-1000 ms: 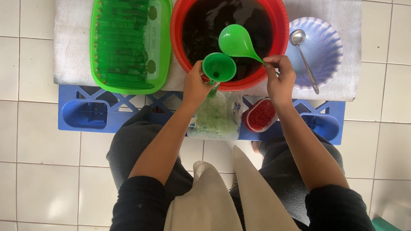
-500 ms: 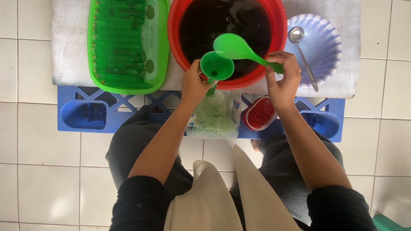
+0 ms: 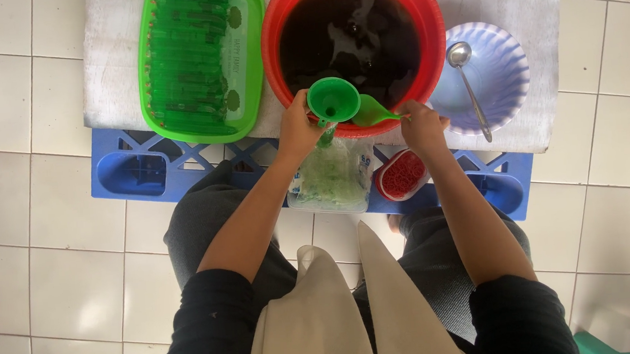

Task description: Filling small plastic tubes with liquid using a funnel and tying them closed by hand.

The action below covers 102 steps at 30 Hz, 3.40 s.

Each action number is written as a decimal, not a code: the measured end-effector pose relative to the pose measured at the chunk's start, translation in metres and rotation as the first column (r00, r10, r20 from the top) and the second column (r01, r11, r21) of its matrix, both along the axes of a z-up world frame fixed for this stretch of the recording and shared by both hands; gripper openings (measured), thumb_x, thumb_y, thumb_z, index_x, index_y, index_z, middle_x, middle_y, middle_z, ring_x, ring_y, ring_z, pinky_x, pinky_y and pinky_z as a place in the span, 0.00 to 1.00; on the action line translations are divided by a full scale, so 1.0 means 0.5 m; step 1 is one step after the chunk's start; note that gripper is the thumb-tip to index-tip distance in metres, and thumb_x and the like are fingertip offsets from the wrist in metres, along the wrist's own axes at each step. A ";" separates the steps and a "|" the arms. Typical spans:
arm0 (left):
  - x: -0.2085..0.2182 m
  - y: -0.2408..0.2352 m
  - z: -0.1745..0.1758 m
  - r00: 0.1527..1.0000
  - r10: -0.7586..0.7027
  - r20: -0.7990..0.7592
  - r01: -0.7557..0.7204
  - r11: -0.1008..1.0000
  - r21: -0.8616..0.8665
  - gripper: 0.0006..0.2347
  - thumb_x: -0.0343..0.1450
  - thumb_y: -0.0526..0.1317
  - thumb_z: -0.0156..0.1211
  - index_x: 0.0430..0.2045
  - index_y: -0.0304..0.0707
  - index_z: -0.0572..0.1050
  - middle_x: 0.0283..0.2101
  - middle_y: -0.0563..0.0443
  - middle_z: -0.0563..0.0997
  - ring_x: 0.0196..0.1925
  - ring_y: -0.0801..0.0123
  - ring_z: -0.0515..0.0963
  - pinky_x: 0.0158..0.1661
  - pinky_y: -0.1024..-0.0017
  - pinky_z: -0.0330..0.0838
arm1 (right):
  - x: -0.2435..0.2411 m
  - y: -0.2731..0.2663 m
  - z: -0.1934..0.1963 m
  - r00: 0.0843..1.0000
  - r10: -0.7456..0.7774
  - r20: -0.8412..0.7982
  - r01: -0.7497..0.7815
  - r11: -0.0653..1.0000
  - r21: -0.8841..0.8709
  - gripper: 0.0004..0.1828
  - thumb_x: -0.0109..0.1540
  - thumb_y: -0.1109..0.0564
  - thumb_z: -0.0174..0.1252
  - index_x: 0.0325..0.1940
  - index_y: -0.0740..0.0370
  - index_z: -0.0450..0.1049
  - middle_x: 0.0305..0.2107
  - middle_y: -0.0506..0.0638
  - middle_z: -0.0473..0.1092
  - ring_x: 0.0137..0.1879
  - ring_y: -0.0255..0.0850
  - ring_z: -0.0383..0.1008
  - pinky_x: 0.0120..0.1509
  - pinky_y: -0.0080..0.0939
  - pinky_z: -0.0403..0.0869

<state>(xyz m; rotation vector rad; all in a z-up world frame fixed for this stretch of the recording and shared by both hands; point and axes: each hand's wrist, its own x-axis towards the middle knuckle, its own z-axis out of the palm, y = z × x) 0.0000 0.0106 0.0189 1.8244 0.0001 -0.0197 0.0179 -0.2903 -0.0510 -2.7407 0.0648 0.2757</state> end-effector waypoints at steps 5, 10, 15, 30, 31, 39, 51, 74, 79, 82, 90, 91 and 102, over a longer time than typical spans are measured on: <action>0.004 0.013 0.004 1.000 -0.016 0.007 0.017 1.000 -0.027 0.18 0.67 0.31 0.70 0.47 0.40 0.70 0.47 0.40 0.82 0.57 0.36 0.77 0.49 0.41 0.78 | 0.001 0.006 -0.040 0.996 0.047 0.077 -0.039 0.994 -0.097 0.10 0.66 0.59 0.56 0.48 0.44 0.76 0.40 0.43 0.77 0.50 0.46 0.78 0.61 0.59 0.58; 0.010 0.021 0.006 0.995 -0.099 0.014 0.099 0.994 -0.054 0.19 0.68 0.31 0.70 0.51 0.43 0.69 0.49 0.41 0.80 0.59 0.34 0.74 0.51 0.37 0.75 | 0.001 0.029 -0.041 0.995 0.048 -0.084 -0.055 0.995 -0.086 0.11 0.67 0.59 0.54 0.50 0.44 0.76 0.44 0.45 0.77 0.55 0.48 0.77 0.63 0.62 0.57; 0.015 0.020 0.032 0.992 -0.118 0.034 0.122 0.980 -0.158 0.20 0.69 0.31 0.69 0.54 0.42 0.69 0.51 0.38 0.79 0.60 0.33 0.73 0.52 0.40 0.75 | 0.020 0.012 -0.046 0.986 -0.060 -0.158 0.087 0.982 0.168 0.11 0.69 0.56 0.52 0.51 0.42 0.77 0.46 0.43 0.78 0.56 0.49 0.76 0.59 0.57 0.62; -0.001 0.031 0.032 0.984 -0.142 0.112 0.154 0.982 -0.108 0.24 0.69 0.28 0.68 0.57 0.44 0.67 0.49 0.42 0.80 0.56 0.42 0.79 0.49 0.52 0.79 | -0.048 0.065 0.077 0.903 0.244 0.354 -0.185 0.964 -0.193 0.11 0.62 0.64 0.65 0.39 0.47 0.78 0.33 0.39 0.77 0.43 0.38 0.79 0.59 0.48 0.66; -0.005 0.025 0.034 0.983 -0.143 0.116 0.156 0.982 -0.109 0.24 0.69 0.28 0.68 0.57 0.44 0.67 0.49 0.42 0.80 0.56 0.42 0.79 0.49 0.52 0.79 | -0.052 0.059 0.069 0.902 0.243 0.357 -0.183 0.964 -0.194 0.11 0.62 0.64 0.65 0.39 0.47 0.78 0.33 0.39 0.77 0.43 0.38 0.79 0.59 0.48 0.66; -0.037 0.026 -0.004 0.932 -0.088 0.352 0.123 0.989 -0.080 0.21 0.74 0.37 0.69 0.60 0.42 0.68 0.52 0.39 0.80 0.59 0.40 0.76 0.55 0.42 0.73 | -0.141 0.078 0.159 0.998 0.044 0.038 -0.051 0.973 0.224 0.10 0.63 0.62 0.62 0.49 0.58 0.79 0.39 0.57 0.79 0.45 0.53 0.81 0.53 0.56 0.74; -0.121 0.034 0.026 0.933 -0.070 0.353 0.114 0.988 -0.107 0.21 0.73 0.32 0.68 0.60 0.36 0.67 0.49 0.28 0.80 0.53 0.33 0.79 0.48 0.46 0.79 | -0.304 0.150 -0.089 0.919 -0.060 -0.389 0.261 0.832 0.489 0.24 0.62 0.54 0.64 0.63 0.56 0.72 0.46 0.62 0.77 0.56 0.59 0.77 0.61 0.57 0.73; -0.200 0.020 0.032 0.975 -0.062 0.215 0.051 0.997 0.056 0.18 0.69 0.30 0.69 0.53 0.39 0.73 0.34 0.48 0.87 0.35 0.63 0.87 0.36 0.71 0.83 | -0.290 0.134 0.192 0.779 -0.190 0.597 -0.307 0.716 0.628 0.05 0.68 0.62 0.61 0.46 0.62 0.72 0.35 0.54 0.66 0.37 0.53 0.73 0.42 0.49 0.73; -0.191 0.027 0.077 0.989 -0.056 0.136 0.057 0.998 -0.003 0.17 0.67 0.30 0.67 0.50 0.42 0.75 0.33 0.50 0.87 0.34 0.69 0.86 0.36 0.77 0.82 | -0.276 0.111 0.071 0.916 -0.088 0.390 -0.114 0.878 0.465 0.10 0.60 0.62 0.67 0.45 0.63 0.78 0.34 0.63 0.74 0.41 0.68 0.77 0.45 0.66 0.74; -0.190 0.028 0.089 0.989 -0.083 0.122 0.087 0.996 -0.028 0.15 0.66 0.30 0.69 0.46 0.40 0.77 0.33 0.48 0.87 0.34 0.69 0.86 0.36 0.77 0.81 | -0.287 0.143 -0.068 0.986 -0.065 0.155 0.004 0.931 0.365 0.10 0.59 0.57 0.65 0.44 0.58 0.80 0.28 0.59 0.74 0.37 0.60 0.79 0.46 0.59 0.76; -0.180 0.018 0.095 0.963 -0.064 0.261 0.047 0.997 0.068 0.09 0.69 0.28 0.67 0.42 0.37 0.82 0.34 0.44 0.86 0.36 0.61 0.86 0.36 0.72 0.83 | -0.283 0.162 -0.106 0.986 -0.135 0.097 0.074 0.879 0.471 0.25 0.59 0.62 0.66 0.61 0.61 0.73 0.42 0.66 0.73 0.40 0.59 0.80 0.45 0.57 0.79; -0.189 0.018 0.095 0.963 -0.072 0.259 0.056 0.996 0.069 0.09 0.69 0.28 0.67 0.42 0.37 0.82 0.34 0.44 0.86 0.36 0.61 0.86 0.36 0.72 0.83 | -0.283 0.137 -0.132 0.985 -0.143 0.095 0.082 0.877 0.473 0.25 0.59 0.62 0.66 0.61 0.61 0.73 0.42 0.66 0.73 0.40 0.59 0.80 0.45 0.57 0.79; -0.182 -0.021 0.121 0.936 -0.147 0.319 0.137 0.989 0.055 0.08 0.74 0.27 0.61 0.43 0.34 0.84 0.38 0.39 0.83 0.38 0.56 0.84 0.37 0.63 0.83 | -0.321 -0.003 -0.246 0.946 -0.311 -0.093 0.324 0.903 0.283 0.20 0.63 0.65 0.56 0.59 0.73 0.75 0.64 0.66 0.61 0.68 0.63 0.67 0.68 0.55 0.74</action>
